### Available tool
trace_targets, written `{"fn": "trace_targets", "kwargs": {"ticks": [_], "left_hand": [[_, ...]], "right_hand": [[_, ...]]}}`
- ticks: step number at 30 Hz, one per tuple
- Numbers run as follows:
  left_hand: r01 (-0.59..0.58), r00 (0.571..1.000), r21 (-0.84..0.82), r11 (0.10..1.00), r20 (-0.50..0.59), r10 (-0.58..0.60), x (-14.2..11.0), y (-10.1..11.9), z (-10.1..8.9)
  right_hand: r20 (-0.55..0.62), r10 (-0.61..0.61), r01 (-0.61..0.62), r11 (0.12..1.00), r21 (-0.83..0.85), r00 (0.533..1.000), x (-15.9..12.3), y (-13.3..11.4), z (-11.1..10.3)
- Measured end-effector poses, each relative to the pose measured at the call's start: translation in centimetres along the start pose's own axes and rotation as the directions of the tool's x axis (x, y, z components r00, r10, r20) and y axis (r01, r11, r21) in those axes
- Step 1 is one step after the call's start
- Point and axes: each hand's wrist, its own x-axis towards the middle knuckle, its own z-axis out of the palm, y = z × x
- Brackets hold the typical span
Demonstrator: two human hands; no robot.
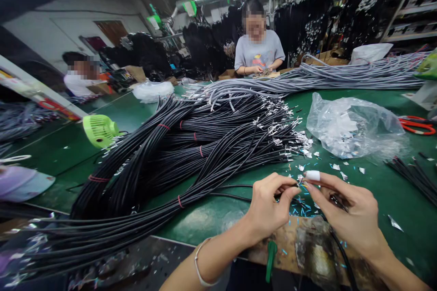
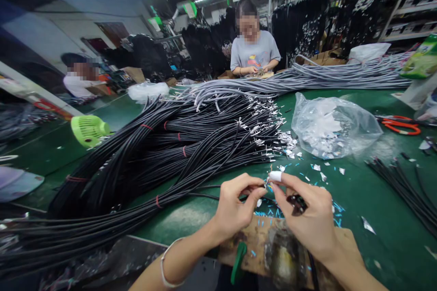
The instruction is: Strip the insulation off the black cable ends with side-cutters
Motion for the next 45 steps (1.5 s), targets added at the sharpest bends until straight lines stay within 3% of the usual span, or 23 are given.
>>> {"fn": "trace_targets", "kwargs": {"ticks": [3,6,10,12,17,20,24,37,45], "left_hand": [[0.067,0.998,-0.091,0.994,0.023,-0.065,-0.1,-0.2,0.2],[0.031,0.998,-0.141,0.989,0.054,-0.024,-0.2,-0.3,0.1],[0.077,0.996,-0.301,0.951,0.067,-0.059,-0.3,-0.3,0.0],[0.102,0.995,-0.372,0.922,0.048,-0.091,-0.3,-0.2,-0.1],[0.118,0.991,-0.503,0.856,0.011,-0.130,-0.2,0.0,-0.5],[0.180,0.981,-0.535,0.826,0.030,-0.194,-0.1,-0.1,-0.7],[0.203,0.974,-0.547,0.812,0.027,-0.225,-0.2,-0.2,-0.7],[0.218,0.973,-0.471,0.855,0.032,-0.230,-0.3,0.2,-0.6],[0.125,0.987,-0.327,0.937,-0.054,-0.150,-0.4,0.1,-0.6]], "right_hand": [[0.064,0.152,-0.161,0.974,0.160,0.986,0.4,0.1,0.3],[0.246,0.306,-0.381,0.850,0.365,0.920,0.9,0.2,0.5],[0.373,0.385,-0.521,0.754,0.400,0.844,1.2,0.4,0.5],[0.373,0.374,-0.498,0.804,0.326,0.849,1.4,0.3,0.3],[0.331,0.174,-0.221,0.969,0.112,0.927,1.4,0.1,-0.1],[0.334,0.077,-0.084,0.996,0.006,0.940,1.1,0.2,-0.1],[0.349,-0.025,0.033,0.999,-0.016,0.937,0.9,0.3,-0.2],[0.303,-0.138,0.148,0.989,-0.010,0.943,0.9,0.2,0.1],[0.378,-0.038,0.024,0.999,0.043,0.925,1.1,0.3,0.1]]}}
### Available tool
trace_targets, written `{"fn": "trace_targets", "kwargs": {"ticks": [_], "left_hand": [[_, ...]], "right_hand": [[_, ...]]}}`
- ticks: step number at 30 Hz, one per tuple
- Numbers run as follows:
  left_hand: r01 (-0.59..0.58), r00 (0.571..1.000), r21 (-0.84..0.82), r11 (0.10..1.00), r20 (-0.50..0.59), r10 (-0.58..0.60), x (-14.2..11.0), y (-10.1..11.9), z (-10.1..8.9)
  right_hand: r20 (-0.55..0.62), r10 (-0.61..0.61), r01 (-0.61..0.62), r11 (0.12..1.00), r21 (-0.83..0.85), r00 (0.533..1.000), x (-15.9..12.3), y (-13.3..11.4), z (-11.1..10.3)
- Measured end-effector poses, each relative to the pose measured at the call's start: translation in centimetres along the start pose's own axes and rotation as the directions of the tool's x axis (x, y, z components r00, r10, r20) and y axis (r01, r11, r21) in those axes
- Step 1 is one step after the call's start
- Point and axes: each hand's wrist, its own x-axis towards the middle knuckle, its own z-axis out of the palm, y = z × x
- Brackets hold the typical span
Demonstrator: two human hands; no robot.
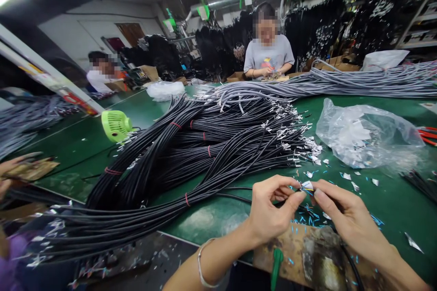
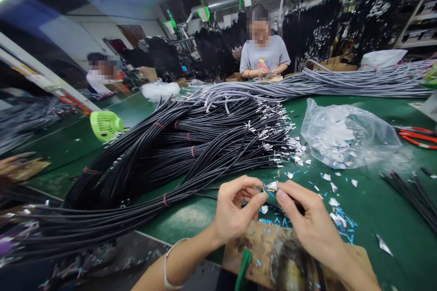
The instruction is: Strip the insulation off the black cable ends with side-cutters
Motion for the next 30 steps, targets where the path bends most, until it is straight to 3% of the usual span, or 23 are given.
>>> {"fn": "trace_targets", "kwargs": {"ticks": [3,9,14,19,22,24,27,30], "left_hand": [[-0.078,0.996,0.085,0.993,-0.037,0.082,-0.1,0.0,0.0],[-0.268,0.953,0.307,0.913,-0.055,0.298,-0.1,0.3,0.1],[-0.330,0.897,0.482,0.812,-0.107,0.429,0.1,0.2,0.1],[-0.379,0.875,0.553,0.742,-0.046,0.482,0.1,0.1,-0.1],[-0.369,0.900,0.531,0.763,-0.003,0.436,0.3,0.5,-0.5],[-0.313,0.941,0.476,0.822,0.034,0.338,0.6,1.0,-0.8],[-0.119,0.990,0.316,0.941,0.115,0.087,1.2,1.5,-1.4],[0.151,0.957,0.040,0.988,0.243,-0.157,1.7,1.6,-1.9]], "right_hand": [[0.028,0.023,-0.024,0.999,0.026,0.999,0.0,-0.1,0.1],[-0.114,-0.015,0.006,0.997,-0.082,0.993,-0.3,0.1,0.2],[-0.226,-0.075,0.038,0.985,-0.167,0.971,-0.6,0.3,0.3],[-0.267,-0.173,0.108,0.964,-0.242,0.948,-0.7,0.3,0.6],[-0.267,-0.209,0.137,0.954,-0.267,0.941,-0.8,0.3,0.7],[-0.247,-0.211,0.145,0.955,-0.260,0.946,-0.9,0.3,0.6],[-0.200,-0.192,0.143,0.961,-0.237,0.961,-1.0,0.1,0.5],[-0.167,-0.167,0.129,0.968,-0.217,0.972,-1.0,0.1,0.3]]}}
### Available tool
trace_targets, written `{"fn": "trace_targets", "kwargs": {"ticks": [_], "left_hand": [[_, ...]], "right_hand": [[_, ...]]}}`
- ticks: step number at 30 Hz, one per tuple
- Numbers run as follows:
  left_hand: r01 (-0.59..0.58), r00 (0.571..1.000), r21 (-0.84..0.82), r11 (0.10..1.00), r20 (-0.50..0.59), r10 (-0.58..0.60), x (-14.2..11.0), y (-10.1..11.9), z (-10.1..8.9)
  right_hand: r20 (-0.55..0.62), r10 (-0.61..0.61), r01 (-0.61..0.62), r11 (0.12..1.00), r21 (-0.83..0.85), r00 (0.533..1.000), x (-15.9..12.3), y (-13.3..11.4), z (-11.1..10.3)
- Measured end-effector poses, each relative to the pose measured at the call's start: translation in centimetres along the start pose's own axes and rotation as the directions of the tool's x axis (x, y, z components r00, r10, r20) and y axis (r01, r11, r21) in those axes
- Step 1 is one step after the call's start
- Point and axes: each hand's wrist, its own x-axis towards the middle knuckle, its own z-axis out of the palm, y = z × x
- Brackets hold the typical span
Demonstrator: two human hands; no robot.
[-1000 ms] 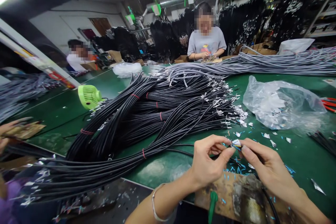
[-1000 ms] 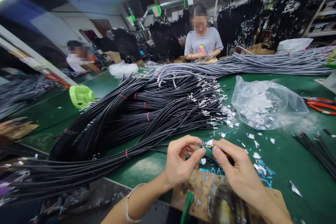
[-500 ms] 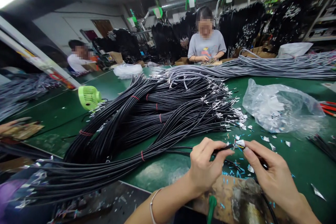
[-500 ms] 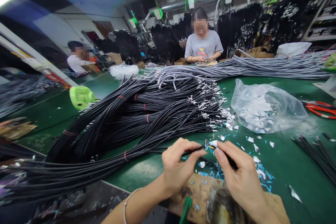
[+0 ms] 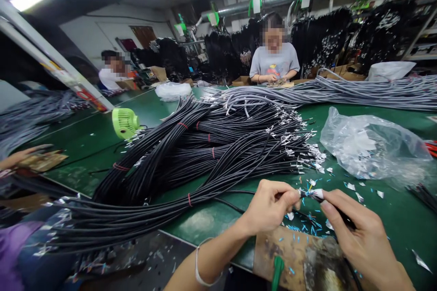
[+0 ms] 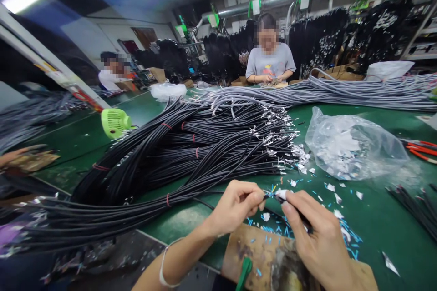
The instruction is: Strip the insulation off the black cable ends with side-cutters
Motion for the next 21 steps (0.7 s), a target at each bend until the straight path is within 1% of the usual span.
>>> {"fn": "trace_targets", "kwargs": {"ticks": [1,2,3,4,6,7,8,10,14,16,17,19,21], "left_hand": [[0.061,0.997,-0.102,0.993,0.049,-0.056,0.1,0.0,-0.1],[0.105,0.993,-0.171,0.980,0.080,-0.092,0.2,-0.1,-0.1],[0.122,0.991,-0.199,0.972,0.080,-0.108,0.2,-0.1,-0.1],[0.113,0.993,-0.185,0.976,0.043,-0.107,0.2,-0.1,0.1],[0.043,0.996,-0.047,0.998,-0.080,-0.047,0.1,0.0,0.4],[0.003,0.992,0.047,0.999,-0.127,0.003,-0.1,0.0,0.6],[-0.033,0.987,0.132,0.991,-0.153,0.053,-0.2,0.0,0.8],[-0.093,0.981,0.246,0.965,-0.145,0.131,-0.4,0.0,1.0],[-0.181,0.974,0.330,0.926,-0.072,0.216,-0.6,-0.1,1.0],[-0.224,0.964,0.366,0.903,-0.055,0.261,-0.5,-0.1,0.9],[-0.245,0.957,0.378,0.893,-0.056,0.286,-0.4,-0.2,0.8],[-0.287,0.939,0.382,0.879,-0.069,0.336,-0.2,-0.3,0.7],[-0.319,0.922,0.371,0.872,-0.090,0.376,0.0,-0.5,0.7]], "right_hand": [[0.007,0.014,-0.014,1.000,0.003,1.000,0.0,0.1,-0.1],[0.009,0.034,-0.034,0.999,0.003,0.999,0.0,0.1,-0.1],[0.004,0.056,-0.056,0.998,0.005,0.998,0.1,0.2,-0.2],[-0.006,0.077,-0.077,0.997,0.013,0.997,0.1,0.3,-0.2],[-0.029,0.112,-0.111,0.992,0.054,0.993,0.2,0.3,-0.2],[-0.035,0.123,-0.120,0.990,0.077,0.992,0.3,0.2,-0.2],[-0.035,0.130,-0.126,0.987,0.096,0.991,0.3,0.1,-0.2],[-0.037,0.146,-0.142,0.984,0.107,0.989,0.5,-0.3,-0.1],[-0.006,0.167,-0.165,0.978,0.129,0.986,0.8,-0.7,-0.2],[0.042,0.204,-0.209,0.962,0.175,0.978,0.9,-0.5,-0.3],[0.078,0.238,-0.250,0.943,0.218,0.968,0.9,-0.4,-0.3],[0.179,0.316,-0.360,0.867,0.345,0.932,0.8,0.0,-0.3],[0.283,0.345,-0.443,0.769,0.461,0.895,0.8,0.4,-0.1]]}}
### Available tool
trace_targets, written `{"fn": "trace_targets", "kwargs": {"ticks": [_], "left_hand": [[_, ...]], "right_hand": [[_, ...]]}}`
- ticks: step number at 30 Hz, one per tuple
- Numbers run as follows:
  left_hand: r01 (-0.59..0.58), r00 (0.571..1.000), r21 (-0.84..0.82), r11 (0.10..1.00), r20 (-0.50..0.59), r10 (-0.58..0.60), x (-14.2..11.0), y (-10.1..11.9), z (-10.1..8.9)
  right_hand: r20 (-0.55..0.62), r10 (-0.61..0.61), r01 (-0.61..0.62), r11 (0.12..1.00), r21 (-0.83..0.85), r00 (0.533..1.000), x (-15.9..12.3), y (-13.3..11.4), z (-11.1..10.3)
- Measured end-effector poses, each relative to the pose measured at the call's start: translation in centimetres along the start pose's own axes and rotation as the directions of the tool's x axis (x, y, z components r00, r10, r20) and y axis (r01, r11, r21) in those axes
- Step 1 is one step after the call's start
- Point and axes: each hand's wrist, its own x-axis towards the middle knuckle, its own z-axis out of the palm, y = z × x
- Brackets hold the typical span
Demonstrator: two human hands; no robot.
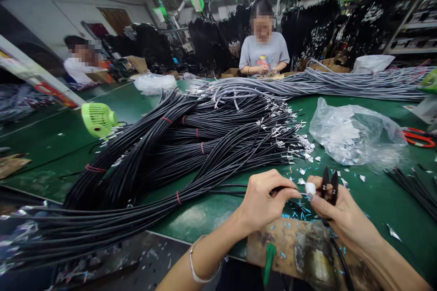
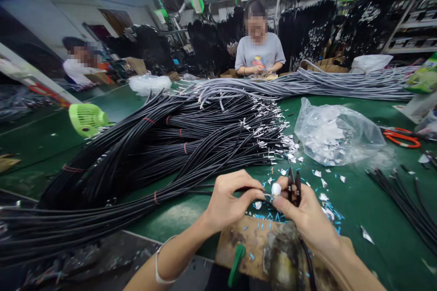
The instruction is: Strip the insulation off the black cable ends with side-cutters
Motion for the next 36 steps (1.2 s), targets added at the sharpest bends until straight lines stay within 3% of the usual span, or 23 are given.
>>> {"fn": "trace_targets", "kwargs": {"ticks": [2,6,9,11,13,16,19,21,23,27,31,36], "left_hand": [[-0.014,0.999,0.000,1.000,-0.044,0.014,-0.1,-0.3,0.3],[-0.008,0.994,0.067,0.998,-0.106,0.015,-0.4,-0.6,1.1],[0.057,0.997,0.075,0.996,-0.061,-0.053,-0.4,-0.6,1.2],[0.138,0.990,0.041,0.990,0.031,-0.140,-0.3,-0.5,1.1],[0.213,0.968,-0.002,0.977,0.136,-0.211,-0.2,-0.4,0.9],[0.274,0.943,-0.055,0.960,0.212,-0.257,-0.3,-0.3,0.8],[0.334,0.939,-0.105,0.937,0.130,-0.320,-0.4,-0.4,0.8],[0.371,0.929,-0.138,0.918,0.070,-0.365,-0.3,-0.6,0.7],[0.384,0.923,-0.163,0.909,0.058,-0.380,-0.3,-0.7,0.8],[0.397,0.917,-0.217,0.892,0.049,-0.396,-0.3,-0.5,0.9],[0.401,0.913,-0.259,0.878,0.040,-0.405,-0.4,-0.3,1.0],[0.364,0.930,-0.238,0.901,0.042,-0.365,-0.6,-0.3,1.1]], "right_hand": [[0.018,0.016,-0.017,1.000,0.020,1.000,0.3,0.3,0.0],[-0.129,0.041,-0.049,0.997,-0.061,0.991,0.8,0.6,0.2],[-0.061,0.072,-0.070,0.997,0.038,0.996,0.7,0.6,0.4],[-0.034,-0.056,0.054,0.996,-0.074,0.998,0.5,0.5,0.5],[-0.073,-0.226,0.196,0.936,-0.291,0.971,0.3,0.3,0.4],[-0.178,-0.330,0.217,0.860,-0.461,0.927,0.3,0.3,0.1],[-0.271,-0.255,0.150,0.923,-0.353,0.928,0.3,0.5,-0.1],[-0.249,-0.218,0.140,0.945,-0.294,0.944,0.3,0.6,-0.1],[-0.236,-0.249,0.161,0.928,-0.337,0.939,0.3,0.5,0.0],[-0.326,-0.303,0.157,0.900,-0.406,0.896,0.4,0.1,0.0],[-0.200,-0.287,0.188,0.896,-0.403,0.937,0.2,-0.3,0.0],[-0.183,-0.263,0.186,0.917,-0.354,0.947,0.1,-0.8,0.2]]}}
